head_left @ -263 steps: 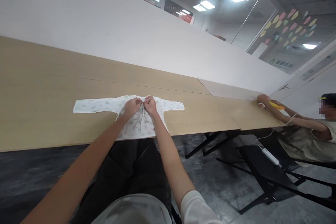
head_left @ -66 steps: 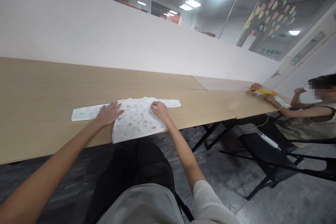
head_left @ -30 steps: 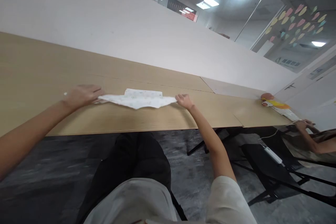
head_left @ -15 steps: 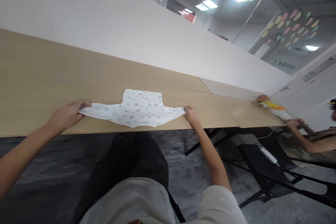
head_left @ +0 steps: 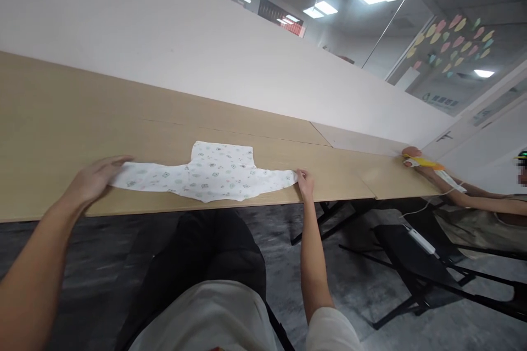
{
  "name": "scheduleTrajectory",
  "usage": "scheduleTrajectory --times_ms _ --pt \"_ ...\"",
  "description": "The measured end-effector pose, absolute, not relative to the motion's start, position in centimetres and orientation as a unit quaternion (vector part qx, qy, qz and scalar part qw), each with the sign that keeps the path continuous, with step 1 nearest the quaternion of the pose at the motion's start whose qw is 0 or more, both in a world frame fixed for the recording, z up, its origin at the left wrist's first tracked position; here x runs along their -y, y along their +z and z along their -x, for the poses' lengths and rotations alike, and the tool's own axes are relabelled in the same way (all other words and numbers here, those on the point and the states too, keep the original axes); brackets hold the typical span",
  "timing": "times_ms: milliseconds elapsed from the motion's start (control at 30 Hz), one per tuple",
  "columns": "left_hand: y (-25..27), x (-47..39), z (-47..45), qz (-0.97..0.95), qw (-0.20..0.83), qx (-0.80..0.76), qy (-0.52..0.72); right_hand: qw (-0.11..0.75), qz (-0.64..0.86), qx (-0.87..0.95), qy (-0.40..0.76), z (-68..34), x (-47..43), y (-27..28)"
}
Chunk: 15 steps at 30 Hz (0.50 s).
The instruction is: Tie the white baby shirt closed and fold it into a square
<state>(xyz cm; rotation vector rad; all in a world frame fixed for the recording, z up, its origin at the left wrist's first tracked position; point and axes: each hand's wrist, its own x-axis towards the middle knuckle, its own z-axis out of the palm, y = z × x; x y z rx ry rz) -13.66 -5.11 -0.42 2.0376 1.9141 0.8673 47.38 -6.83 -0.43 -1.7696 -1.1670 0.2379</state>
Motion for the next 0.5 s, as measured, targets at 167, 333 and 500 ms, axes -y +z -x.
scheduleTrajectory --times_ms 167,333,500 --pt "0.2 5.5 12.2 -0.701 0.048 -0.679 0.214 0.466 0.712 0.514 0.109 -47.9 6.7 -0.9" --pt "0.8 6.6 12.0 -0.682 0.110 -0.672 0.266 0.473 0.707 0.510 0.124 -48.1 6.6 -0.9" --pt "1.3 7.2 11.8 -0.662 0.142 -0.659 0.329 0.496 0.698 0.499 0.134 -47.9 6.7 -0.6"
